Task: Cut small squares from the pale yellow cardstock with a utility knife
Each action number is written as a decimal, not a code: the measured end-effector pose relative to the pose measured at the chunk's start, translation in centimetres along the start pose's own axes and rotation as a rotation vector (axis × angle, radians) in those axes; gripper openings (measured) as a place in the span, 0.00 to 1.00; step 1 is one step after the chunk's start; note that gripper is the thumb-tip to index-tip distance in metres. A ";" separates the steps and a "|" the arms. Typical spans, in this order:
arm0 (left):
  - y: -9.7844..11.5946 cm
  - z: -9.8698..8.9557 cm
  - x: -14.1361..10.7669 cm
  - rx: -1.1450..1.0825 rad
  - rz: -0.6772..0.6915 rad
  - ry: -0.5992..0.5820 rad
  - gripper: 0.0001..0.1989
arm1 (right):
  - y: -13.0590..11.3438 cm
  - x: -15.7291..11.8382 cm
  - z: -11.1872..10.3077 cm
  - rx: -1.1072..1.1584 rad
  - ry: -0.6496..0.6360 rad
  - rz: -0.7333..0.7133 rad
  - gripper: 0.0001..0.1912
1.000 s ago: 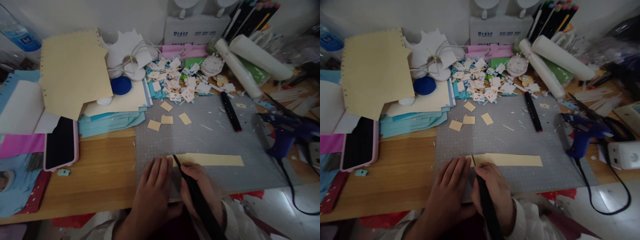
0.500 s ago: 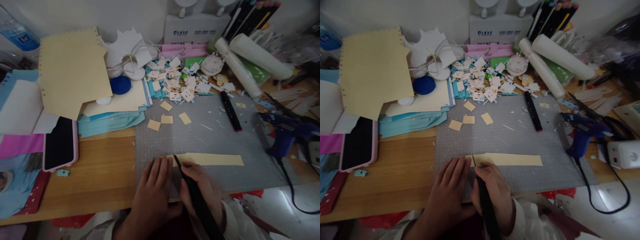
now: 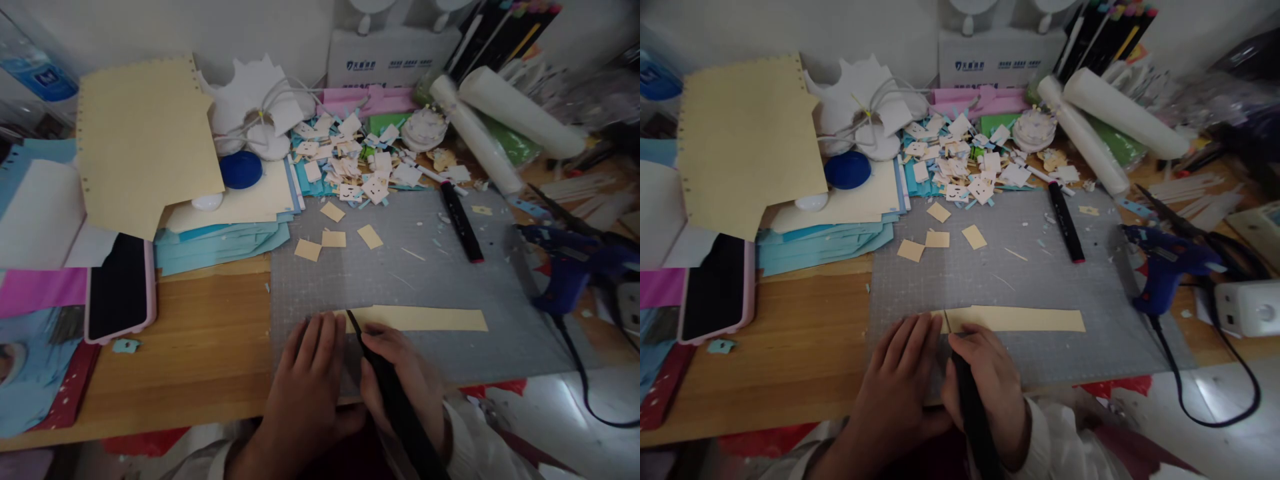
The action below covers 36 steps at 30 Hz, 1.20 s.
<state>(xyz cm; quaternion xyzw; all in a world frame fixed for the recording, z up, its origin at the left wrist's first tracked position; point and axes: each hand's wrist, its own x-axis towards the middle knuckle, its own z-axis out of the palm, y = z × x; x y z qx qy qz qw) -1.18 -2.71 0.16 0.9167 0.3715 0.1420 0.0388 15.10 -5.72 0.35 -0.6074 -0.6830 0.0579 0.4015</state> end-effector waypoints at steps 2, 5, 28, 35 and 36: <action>0.0 0.0 0.0 -0.001 0.001 0.003 0.41 | 0.0 0.0 0.1 -0.001 0.006 -0.007 0.15; 0.0 0.1 0.0 -0.010 -0.005 0.002 0.42 | 0.0 0.1 0.1 -0.004 0.015 -0.010 0.15; 0.1 0.1 0.0 -0.038 -0.016 -0.009 0.42 | -0.2 0.2 0.4 -0.016 0.023 -0.045 0.14; 0.1 0.1 -0.1 -0.032 -0.005 -0.004 0.41 | -0.1 0.1 0.3 0.000 0.021 -0.053 0.16; 0.1 0.1 -0.1 -0.031 -0.005 -0.003 0.41 | -0.1 0.1 0.3 0.004 0.016 -0.050 0.16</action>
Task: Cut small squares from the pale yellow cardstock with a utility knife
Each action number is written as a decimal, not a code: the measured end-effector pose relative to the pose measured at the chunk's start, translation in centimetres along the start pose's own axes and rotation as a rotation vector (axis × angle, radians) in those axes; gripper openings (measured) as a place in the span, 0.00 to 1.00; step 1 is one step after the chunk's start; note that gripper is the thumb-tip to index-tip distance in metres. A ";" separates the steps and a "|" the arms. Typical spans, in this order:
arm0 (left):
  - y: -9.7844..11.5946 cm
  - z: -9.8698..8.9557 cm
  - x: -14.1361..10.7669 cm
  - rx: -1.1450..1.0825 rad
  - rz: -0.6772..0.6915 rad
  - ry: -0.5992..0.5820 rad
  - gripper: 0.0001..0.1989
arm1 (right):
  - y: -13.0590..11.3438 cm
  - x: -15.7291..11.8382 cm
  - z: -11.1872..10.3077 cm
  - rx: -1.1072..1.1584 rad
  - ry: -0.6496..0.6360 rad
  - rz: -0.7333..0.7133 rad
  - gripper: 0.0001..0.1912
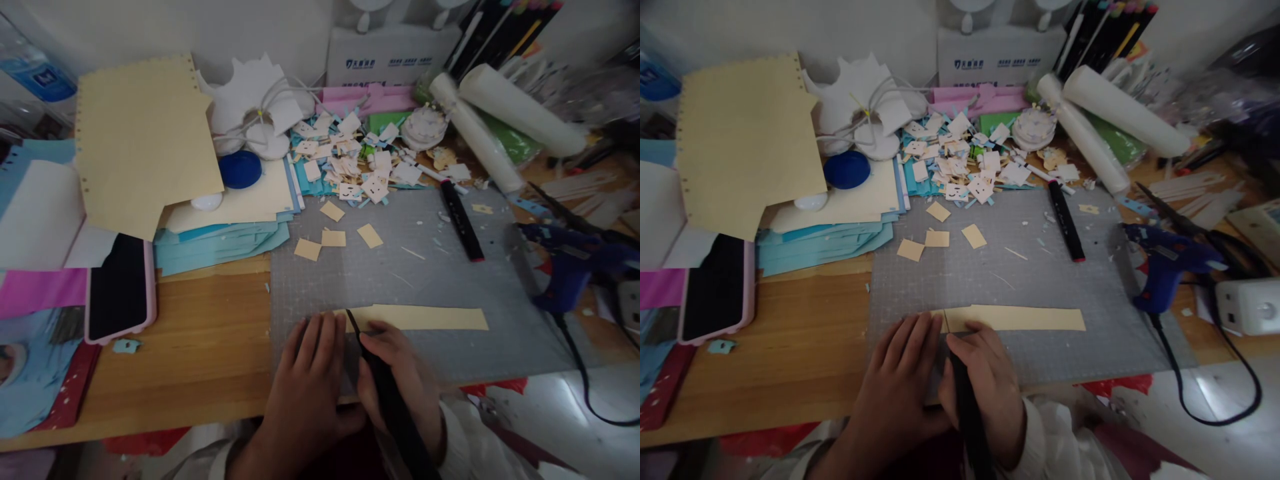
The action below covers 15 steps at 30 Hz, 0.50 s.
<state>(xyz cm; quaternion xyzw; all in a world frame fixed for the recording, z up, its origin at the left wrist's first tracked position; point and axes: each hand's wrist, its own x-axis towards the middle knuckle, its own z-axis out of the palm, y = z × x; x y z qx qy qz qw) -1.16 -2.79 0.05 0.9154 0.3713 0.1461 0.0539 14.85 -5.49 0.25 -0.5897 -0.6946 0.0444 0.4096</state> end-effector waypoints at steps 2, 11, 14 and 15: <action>0.0 0.0 0.0 0.002 0.003 -0.002 0.42 | 0.1 0.1 0.0 0.004 -0.007 0.001 0.16; 0.0 -0.1 0.0 -0.007 -0.003 -0.012 0.43 | 0.0 0.1 0.1 0.019 -0.002 0.016 0.15; 0.0 -0.1 0.0 0.000 0.002 -0.009 0.43 | 0.0 -0.2 0.0 0.026 0.002 0.027 0.16; 0.0 -0.1 0.0 0.001 0.002 -0.007 0.43 | 0.0 -0.3 0.0 0.024 0.001 0.027 0.16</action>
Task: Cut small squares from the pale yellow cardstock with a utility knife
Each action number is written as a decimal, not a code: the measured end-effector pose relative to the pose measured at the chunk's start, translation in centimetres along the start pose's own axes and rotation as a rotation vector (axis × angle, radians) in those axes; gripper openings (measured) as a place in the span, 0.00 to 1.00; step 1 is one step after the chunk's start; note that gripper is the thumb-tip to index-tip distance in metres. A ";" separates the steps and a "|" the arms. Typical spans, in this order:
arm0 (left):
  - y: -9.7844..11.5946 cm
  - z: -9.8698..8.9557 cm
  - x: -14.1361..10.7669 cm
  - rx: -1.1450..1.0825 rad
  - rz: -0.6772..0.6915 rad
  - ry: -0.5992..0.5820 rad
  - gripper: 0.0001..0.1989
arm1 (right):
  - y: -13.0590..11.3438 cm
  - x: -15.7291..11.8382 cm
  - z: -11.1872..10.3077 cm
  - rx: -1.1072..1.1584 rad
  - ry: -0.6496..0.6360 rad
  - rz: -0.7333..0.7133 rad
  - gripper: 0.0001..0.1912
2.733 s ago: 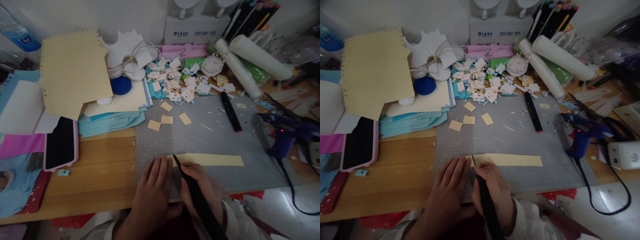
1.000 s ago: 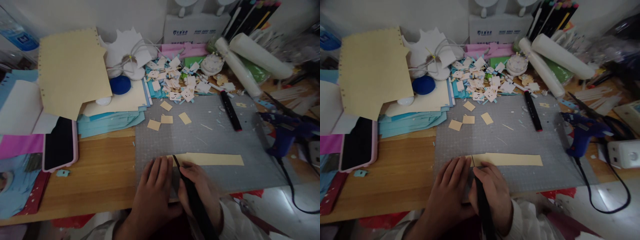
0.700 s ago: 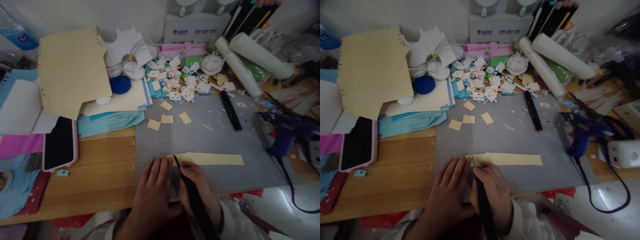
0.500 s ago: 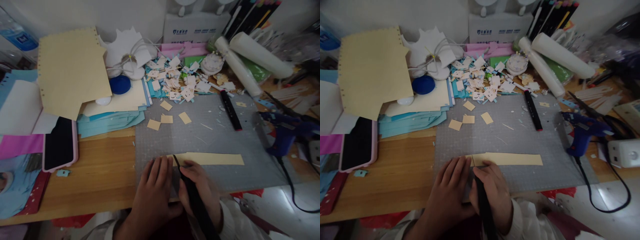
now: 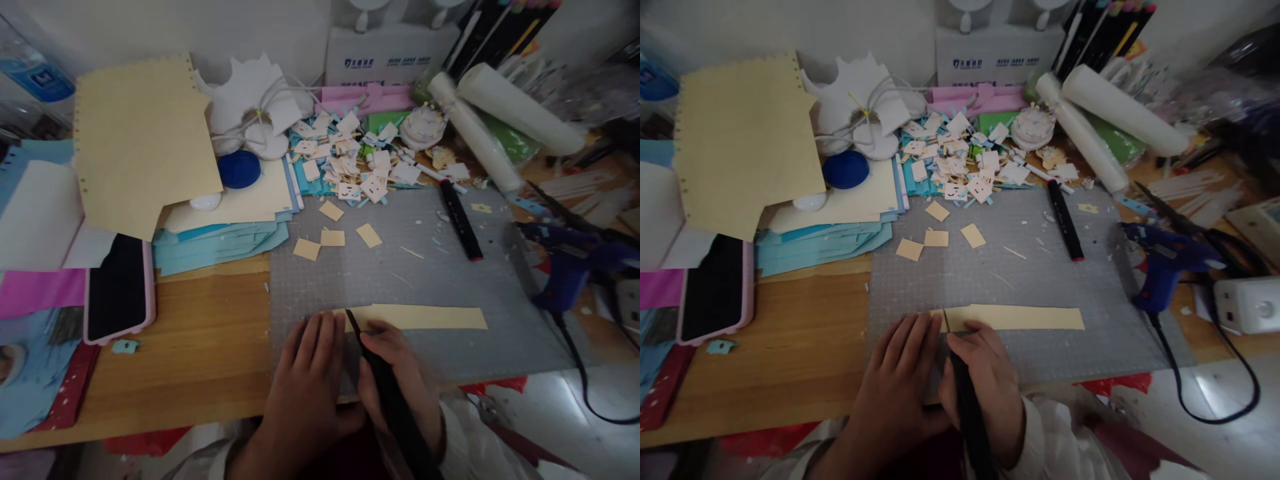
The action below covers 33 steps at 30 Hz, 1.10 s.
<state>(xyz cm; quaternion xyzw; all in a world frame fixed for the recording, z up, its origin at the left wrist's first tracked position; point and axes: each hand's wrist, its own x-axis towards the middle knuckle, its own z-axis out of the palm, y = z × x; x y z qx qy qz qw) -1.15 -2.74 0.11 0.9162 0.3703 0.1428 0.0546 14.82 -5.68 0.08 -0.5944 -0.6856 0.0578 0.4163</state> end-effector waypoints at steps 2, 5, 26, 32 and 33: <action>0.0 0.0 0.0 0.001 0.000 0.006 0.43 | 0.0 -0.1 0.0 -0.007 -0.004 0.002 0.17; 0.0 0.0 0.1 -0.001 0.000 0.009 0.42 | 0.1 -0.1 0.1 -0.018 -0.005 0.007 0.16; 0.0 0.0 0.0 0.002 -0.007 0.001 0.42 | 0.0 0.1 0.0 -0.013 -0.001 0.012 0.16; 0.1 -0.1 0.0 -0.002 -0.008 -0.007 0.41 | 0.0 0.0 0.1 -0.015 0.000 0.025 0.15; 0.1 -0.1 0.0 -0.003 -0.008 -0.008 0.41 | 0.0 -0.1 0.1 -0.013 -0.002 0.023 0.15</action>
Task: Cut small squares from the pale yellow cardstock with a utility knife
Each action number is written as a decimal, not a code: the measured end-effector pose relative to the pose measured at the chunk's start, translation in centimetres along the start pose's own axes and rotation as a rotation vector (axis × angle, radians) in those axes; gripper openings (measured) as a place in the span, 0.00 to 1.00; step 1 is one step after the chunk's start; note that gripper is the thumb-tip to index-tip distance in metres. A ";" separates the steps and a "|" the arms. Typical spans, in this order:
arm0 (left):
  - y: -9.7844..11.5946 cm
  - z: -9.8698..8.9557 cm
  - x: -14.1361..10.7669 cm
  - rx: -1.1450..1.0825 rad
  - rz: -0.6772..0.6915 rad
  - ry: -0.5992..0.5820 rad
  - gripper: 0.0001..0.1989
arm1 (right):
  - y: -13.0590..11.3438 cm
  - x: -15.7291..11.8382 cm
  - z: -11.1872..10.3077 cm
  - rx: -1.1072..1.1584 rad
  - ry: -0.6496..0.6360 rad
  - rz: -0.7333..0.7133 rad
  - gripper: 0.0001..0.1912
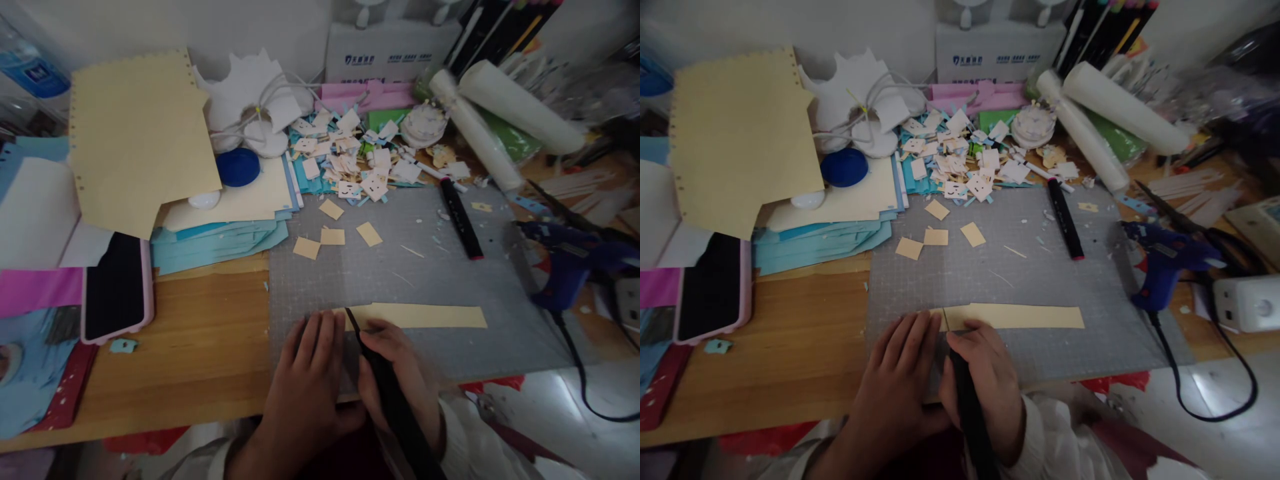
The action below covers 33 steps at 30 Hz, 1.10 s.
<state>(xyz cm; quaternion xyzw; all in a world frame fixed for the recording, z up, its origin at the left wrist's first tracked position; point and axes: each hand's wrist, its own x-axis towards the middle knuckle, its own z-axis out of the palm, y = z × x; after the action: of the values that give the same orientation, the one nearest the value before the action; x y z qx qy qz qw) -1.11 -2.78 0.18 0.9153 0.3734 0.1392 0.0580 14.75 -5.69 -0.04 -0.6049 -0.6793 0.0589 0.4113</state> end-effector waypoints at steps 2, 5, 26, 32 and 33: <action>0.0 0.0 0.0 0.001 0.002 0.004 0.41 | 0.0 0.0 0.0 0.000 -0.009 -0.004 0.15; 0.0 0.1 -0.1 0.009 -0.002 0.005 0.41 | 0.0 0.1 -0.1 -0.004 -0.014 -0.007 0.15; 0.1 0.2 -0.1 -0.006 -0.018 0.012 0.34 | -2.0 0.9 0.0 -0.027 0.026 0.096 0.15; 0.0 0.2 -0.1 0.005 -0.017 0.036 0.31 | -2.2 0.6 -0.3 -0.043 -0.006 0.059 0.16; 0.0 0.2 0.0 0.004 -0.014 0.039 0.31 | -2.2 0.7 -0.3 -0.048 0.001 0.052 0.16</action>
<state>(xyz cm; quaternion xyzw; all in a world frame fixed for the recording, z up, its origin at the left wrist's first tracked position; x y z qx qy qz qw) -1.06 -2.82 0.01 0.9099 0.3812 0.1559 0.0498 13.28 -5.83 1.80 -0.6321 -0.6643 0.0527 0.3953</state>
